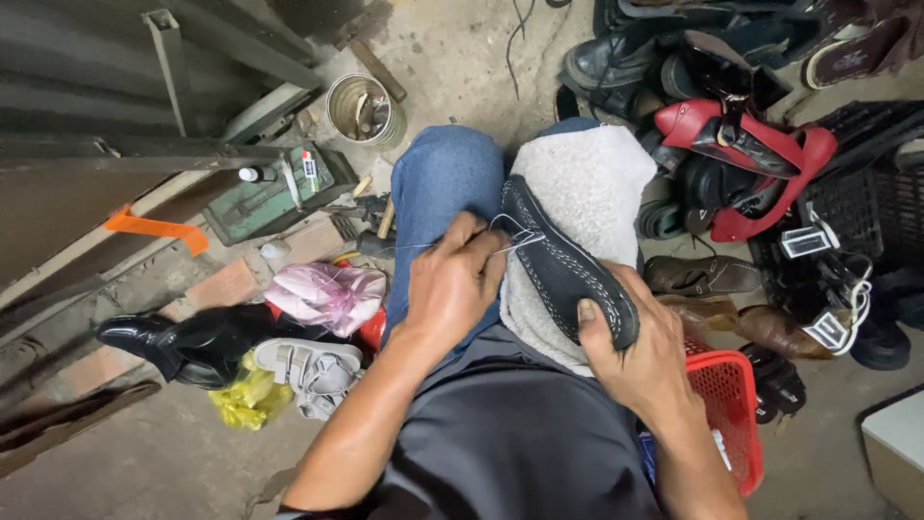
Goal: Hand-stitching a rubber sole onto a shoe using a needle and thread
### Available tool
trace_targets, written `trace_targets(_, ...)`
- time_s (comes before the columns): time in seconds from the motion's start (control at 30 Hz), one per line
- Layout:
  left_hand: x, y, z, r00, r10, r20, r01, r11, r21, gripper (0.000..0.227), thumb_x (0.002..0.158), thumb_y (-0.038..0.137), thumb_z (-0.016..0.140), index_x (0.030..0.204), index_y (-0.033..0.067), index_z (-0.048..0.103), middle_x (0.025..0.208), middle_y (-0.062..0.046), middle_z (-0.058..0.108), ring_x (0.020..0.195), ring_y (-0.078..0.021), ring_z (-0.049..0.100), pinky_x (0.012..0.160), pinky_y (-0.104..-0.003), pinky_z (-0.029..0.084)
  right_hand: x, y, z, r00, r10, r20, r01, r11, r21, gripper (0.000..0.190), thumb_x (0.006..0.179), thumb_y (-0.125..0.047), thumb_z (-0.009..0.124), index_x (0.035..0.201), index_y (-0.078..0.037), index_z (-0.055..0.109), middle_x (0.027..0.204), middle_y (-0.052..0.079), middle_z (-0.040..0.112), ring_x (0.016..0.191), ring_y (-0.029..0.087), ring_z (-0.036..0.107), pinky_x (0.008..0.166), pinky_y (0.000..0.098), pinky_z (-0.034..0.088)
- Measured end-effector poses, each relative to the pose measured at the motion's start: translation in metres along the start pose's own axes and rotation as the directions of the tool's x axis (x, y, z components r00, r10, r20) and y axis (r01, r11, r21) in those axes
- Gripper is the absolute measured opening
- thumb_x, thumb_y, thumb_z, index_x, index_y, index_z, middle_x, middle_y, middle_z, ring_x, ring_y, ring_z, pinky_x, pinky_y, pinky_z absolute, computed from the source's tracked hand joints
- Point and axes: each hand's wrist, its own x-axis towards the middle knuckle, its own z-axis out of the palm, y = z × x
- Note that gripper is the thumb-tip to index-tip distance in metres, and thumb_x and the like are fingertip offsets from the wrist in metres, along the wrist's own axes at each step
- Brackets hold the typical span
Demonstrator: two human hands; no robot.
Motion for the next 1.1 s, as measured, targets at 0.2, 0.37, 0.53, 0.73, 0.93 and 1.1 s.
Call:
trace_targets(0.2,-0.008,-0.023,-0.064,0.971,0.025,0.237,0.154,0.691,-0.706,0.016,0.089,0.006,0.070,0.075,0.0067,0.062,0.092,-0.011,0.061,0.082,-0.0271,0.062,0.073,-0.035,0.051,0.000,-0.013,0.004,1.000,0.016,0.026,-0.015,1.000,-0.024,0.046,0.093,-0.043,0.054,0.122,-0.011,0.069,0.098,0.012,0.071,0.083,0.036,0.072,0.068,0.0477,0.055)
trace_targets(0.37,-0.084,-0.108,-0.114,0.918,-0.074,0.390,0.340,0.654,-0.675,0.031,0.089,0.010,0.076,0.065,0.0083,0.057,0.079,-0.010,0.061,0.069,-0.0166,0.049,0.060,-0.031,0.039,0.005,-0.015,0.000,0.998,-0.055,0.044,0.058,0.996,-0.075,0.049,0.094,-0.044,0.058,0.123,-0.006,0.070,0.098,0.016,0.073,0.089,0.039,0.072,0.070,0.0479,0.056)
trace_targets(0.53,-0.187,-0.232,-0.150,0.495,-0.839,0.225,0.769,0.543,0.336,0.028,0.098,0.038,0.068,0.108,0.0185,0.085,0.112,-0.006,0.073,0.097,-0.0237,0.070,0.079,-0.039,0.053,0.007,-0.009,-0.015,0.952,-0.006,0.307,0.032,0.996,-0.078,0.086,0.075,-0.055,0.078,0.142,-0.008,0.053,0.140,0.013,0.065,0.127,0.032,0.062,0.098,0.0455,0.049)
trace_targets(0.73,-0.315,-0.329,-0.170,0.082,-0.982,-0.168,0.695,-0.064,0.716,0.058,0.112,0.047,0.049,0.109,0.0016,0.084,0.120,-0.026,0.076,0.112,-0.0476,0.070,0.091,-0.051,0.057,-0.009,0.049,-0.038,0.950,0.311,-0.022,-0.259,0.826,0.501,0.044,0.097,-0.001,0.050,0.137,-0.009,0.066,0.100,-0.004,0.060,0.076,0.006,0.047,0.067,0.0206,0.042)
trace_targets(0.93,-0.249,-0.274,-0.116,0.203,-0.977,0.064,0.822,0.206,0.532,0.057,0.091,0.038,0.073,0.134,0.0011,0.063,0.131,-0.026,0.069,0.118,-0.0471,0.065,0.096,-0.052,0.050,0.020,0.075,-0.048,0.969,0.025,-0.245,-0.112,0.930,-0.349,0.049,0.115,-0.038,0.054,0.132,0.006,0.062,0.139,0.028,0.059,0.124,0.041,0.046,0.092,0.0579,0.043)
trace_targets(1.1,-0.118,-0.136,-0.072,0.846,-0.531,-0.049,0.533,0.838,0.116,0.031,0.098,0.019,0.068,0.121,-0.0001,0.070,0.122,-0.016,0.065,0.109,-0.0332,0.066,0.092,-0.044,0.053,0.036,0.018,0.002,0.904,-0.397,-0.155,0.321,0.874,-0.366,0.039,0.104,-0.027,0.065,0.130,0.002,0.062,0.139,0.026,0.057,0.135,0.042,0.047,0.115,0.0564,0.036)
